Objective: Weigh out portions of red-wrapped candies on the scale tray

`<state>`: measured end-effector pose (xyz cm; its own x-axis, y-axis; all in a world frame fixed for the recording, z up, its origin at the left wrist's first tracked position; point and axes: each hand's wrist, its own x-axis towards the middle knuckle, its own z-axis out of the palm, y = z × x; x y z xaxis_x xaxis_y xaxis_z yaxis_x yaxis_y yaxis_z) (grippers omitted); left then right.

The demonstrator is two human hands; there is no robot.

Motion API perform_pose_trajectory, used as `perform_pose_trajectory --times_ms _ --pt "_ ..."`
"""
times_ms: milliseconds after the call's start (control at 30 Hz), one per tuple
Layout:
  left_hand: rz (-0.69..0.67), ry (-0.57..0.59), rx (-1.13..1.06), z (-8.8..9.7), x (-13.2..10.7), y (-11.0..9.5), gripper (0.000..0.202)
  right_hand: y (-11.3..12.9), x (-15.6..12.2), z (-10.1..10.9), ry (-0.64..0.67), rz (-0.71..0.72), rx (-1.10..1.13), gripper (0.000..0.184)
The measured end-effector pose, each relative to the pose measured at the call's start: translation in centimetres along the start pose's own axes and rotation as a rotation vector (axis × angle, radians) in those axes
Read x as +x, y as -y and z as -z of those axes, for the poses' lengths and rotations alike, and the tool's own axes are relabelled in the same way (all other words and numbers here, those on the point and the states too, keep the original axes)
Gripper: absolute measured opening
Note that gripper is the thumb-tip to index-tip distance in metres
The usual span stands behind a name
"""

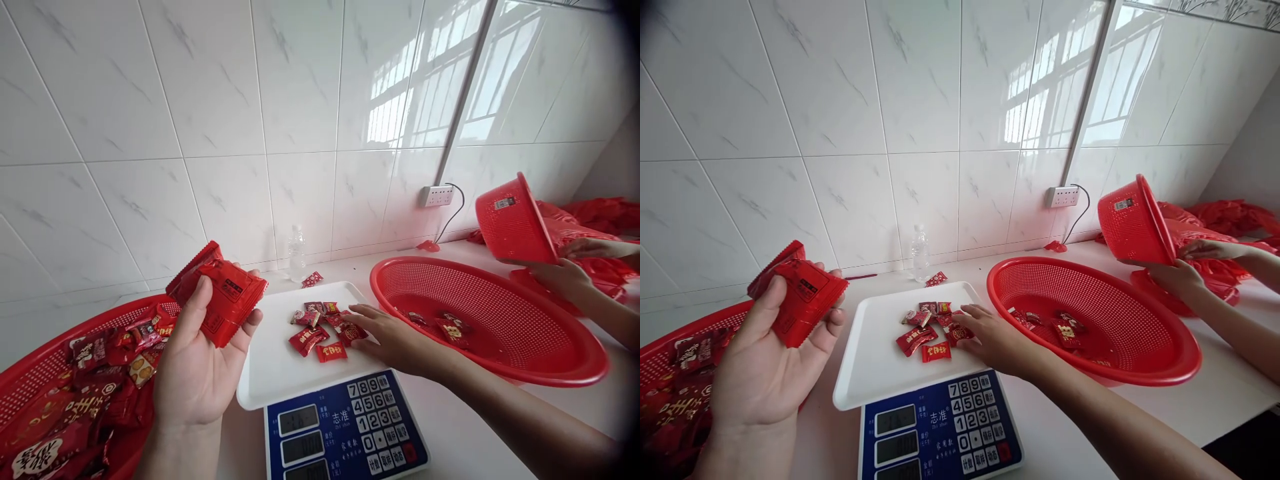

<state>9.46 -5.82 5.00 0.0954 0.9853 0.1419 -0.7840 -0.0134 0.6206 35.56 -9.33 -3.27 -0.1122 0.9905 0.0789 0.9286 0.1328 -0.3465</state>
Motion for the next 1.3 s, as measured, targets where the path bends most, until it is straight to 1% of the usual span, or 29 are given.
perform_pose_trajectory --times_ms 100,233,333,500,633,733,933,1067,1167,1300 --pt "0.003 0.013 0.002 0.0 0.0 0.0 0.018 -0.4 0.4 -0.3 -0.018 -0.034 -0.007 0.051" --pt "0.024 0.016 0.011 -0.1 -0.1 -0.1 0.019 -0.2 1.2 -0.6 -0.043 -0.050 -0.008 0.049" --pt "0.017 0.016 0.009 -0.2 0.0 -0.1 0.019 0.3 1.7 -0.8 -0.062 -0.047 -0.004 0.049" --pt "0.021 0.011 0.011 -0.1 0.1 0.0 0.019 1.6 2.8 -1.2 -0.067 -0.011 -0.006 0.055" --pt "0.024 0.021 0.021 0.0 0.0 0.1 0.018 2.5 4.3 -1.8 0.007 0.023 0.010 0.059" --pt "0.022 0.038 0.012 0.1 0.1 0.1 0.018 2.9 4.8 -2.0 0.070 0.103 0.029 0.061" --pt "0.012 0.042 0.021 0.2 0.2 0.0 0.020 3.4 4.1 -1.6 0.146 0.248 0.076 0.063" --pt "0.026 0.037 0.030 0.1 0.0 -0.1 0.022 3.5 3.9 -1.6 0.240 0.252 0.072 0.069" --pt "0.021 0.035 0.029 0.1 -0.1 -0.1 0.021 3.3 4.1 -1.7 0.208 0.260 0.052 0.060" --pt "0.007 0.043 0.024 0.0 0.1 0.0 0.018 2.8 4.2 -2.0 0.116 0.339 0.054 0.048"
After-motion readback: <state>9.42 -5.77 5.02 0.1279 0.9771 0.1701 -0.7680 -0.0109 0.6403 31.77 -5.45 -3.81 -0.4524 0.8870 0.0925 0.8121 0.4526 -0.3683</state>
